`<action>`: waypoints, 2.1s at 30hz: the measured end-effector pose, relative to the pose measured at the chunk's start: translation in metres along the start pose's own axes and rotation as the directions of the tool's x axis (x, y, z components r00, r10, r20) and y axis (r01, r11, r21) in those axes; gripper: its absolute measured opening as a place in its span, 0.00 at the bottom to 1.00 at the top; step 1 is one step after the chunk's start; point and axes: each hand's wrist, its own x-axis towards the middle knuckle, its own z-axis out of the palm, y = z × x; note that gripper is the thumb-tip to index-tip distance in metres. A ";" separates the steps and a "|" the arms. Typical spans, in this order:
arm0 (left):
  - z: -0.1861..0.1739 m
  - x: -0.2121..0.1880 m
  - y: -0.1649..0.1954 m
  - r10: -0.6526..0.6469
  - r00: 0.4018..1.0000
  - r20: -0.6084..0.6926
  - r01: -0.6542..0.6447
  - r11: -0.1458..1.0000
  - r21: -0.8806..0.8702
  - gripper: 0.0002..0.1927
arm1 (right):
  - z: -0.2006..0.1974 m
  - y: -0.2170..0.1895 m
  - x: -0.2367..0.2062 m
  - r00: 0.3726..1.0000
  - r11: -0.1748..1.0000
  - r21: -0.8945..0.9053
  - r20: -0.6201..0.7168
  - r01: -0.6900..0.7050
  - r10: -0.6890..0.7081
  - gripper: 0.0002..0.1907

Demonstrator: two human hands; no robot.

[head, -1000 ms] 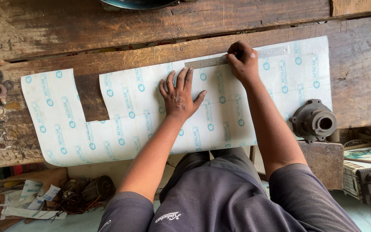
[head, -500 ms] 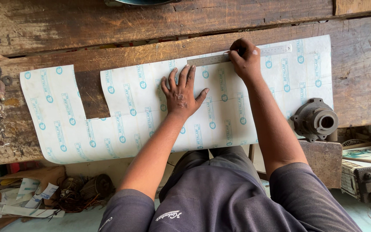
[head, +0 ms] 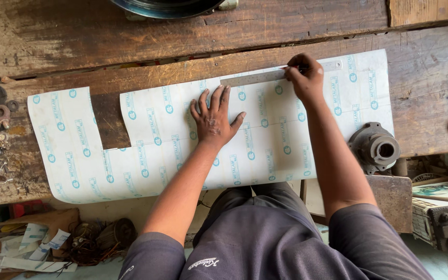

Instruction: The person lays a long white adhesive-backed sheet on the workbench, aligns a steel ruler across it, and draws straight pencil marks at intervals, repositioning the ruler repeatedly. They occasionally reach into an electric motor housing on the bench before returning to measuring and marking the sheet.

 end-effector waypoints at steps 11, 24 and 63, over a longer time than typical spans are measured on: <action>0.008 -0.002 0.001 0.003 0.999 -0.033 -0.002 0.999 0.043 0.42 | -0.011 0.014 0.009 0.990 0.959 -0.261 0.115 0.107 -0.079 0.04; 0.010 -0.005 0.000 0.007 0.999 -0.054 -0.003 0.998 0.069 0.42 | -0.019 0.024 0.011 0.993 0.972 -0.229 0.111 0.053 -0.028 0.01; 0.008 -0.003 0.000 -0.004 0.999 -0.043 0.007 0.998 0.070 0.42 | -0.052 0.029 0.018 0.995 0.965 -0.253 0.091 0.069 -0.048 0.03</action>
